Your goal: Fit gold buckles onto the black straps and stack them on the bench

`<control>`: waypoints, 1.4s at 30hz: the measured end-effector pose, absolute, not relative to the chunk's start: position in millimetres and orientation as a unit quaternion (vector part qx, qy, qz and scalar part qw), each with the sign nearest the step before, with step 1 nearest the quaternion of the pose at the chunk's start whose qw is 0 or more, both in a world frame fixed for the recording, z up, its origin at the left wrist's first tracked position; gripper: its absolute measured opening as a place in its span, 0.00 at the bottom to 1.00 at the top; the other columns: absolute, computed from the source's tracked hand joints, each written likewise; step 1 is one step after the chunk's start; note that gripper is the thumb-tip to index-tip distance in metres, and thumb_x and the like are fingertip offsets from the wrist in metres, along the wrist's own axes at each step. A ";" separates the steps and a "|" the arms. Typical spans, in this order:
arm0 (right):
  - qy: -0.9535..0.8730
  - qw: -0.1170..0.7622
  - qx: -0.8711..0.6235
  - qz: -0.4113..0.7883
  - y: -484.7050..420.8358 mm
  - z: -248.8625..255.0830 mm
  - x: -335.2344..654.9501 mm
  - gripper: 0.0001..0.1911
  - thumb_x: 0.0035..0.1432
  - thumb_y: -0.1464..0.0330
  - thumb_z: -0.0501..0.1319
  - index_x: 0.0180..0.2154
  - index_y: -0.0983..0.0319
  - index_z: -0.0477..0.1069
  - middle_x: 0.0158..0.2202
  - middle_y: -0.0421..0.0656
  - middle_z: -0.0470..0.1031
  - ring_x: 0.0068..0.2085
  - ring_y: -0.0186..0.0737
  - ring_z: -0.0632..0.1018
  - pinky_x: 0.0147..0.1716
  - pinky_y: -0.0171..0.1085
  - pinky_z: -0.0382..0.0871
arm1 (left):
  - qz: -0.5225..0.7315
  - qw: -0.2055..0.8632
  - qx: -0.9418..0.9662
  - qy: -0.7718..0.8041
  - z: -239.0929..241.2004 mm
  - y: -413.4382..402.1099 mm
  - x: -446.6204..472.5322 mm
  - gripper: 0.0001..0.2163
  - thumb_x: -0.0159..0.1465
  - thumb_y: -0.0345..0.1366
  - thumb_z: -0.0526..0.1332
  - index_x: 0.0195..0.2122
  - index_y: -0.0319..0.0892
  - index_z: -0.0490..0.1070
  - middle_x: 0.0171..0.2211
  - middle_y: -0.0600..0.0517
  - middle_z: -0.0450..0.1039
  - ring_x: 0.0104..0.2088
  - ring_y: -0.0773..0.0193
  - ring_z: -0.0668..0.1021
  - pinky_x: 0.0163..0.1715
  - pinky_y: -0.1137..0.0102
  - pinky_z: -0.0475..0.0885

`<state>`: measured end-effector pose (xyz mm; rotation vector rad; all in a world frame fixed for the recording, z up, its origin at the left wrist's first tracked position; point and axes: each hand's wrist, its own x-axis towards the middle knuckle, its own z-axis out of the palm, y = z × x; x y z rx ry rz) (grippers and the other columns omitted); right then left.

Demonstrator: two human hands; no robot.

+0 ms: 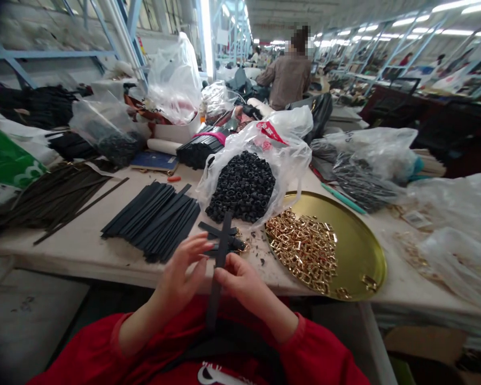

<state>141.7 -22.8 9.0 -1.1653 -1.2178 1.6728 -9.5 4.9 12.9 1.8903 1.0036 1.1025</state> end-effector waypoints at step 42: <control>-0.548 0.409 -0.504 0.528 -25.3 3.0 172.7 0.10 0.47 0.65 0.64 0.34 0.61 0.72 0.28 0.38 0.72 0.30 0.35 0.72 0.31 0.34 0.66 | 0.130 0.480 0.756 0.426 39.3 -6.0 -3.1 0.15 0.64 0.41 0.46 0.33 0.40 0.69 0.29 0.52 0.71 0.30 0.63 0.71 0.32 0.72 0.63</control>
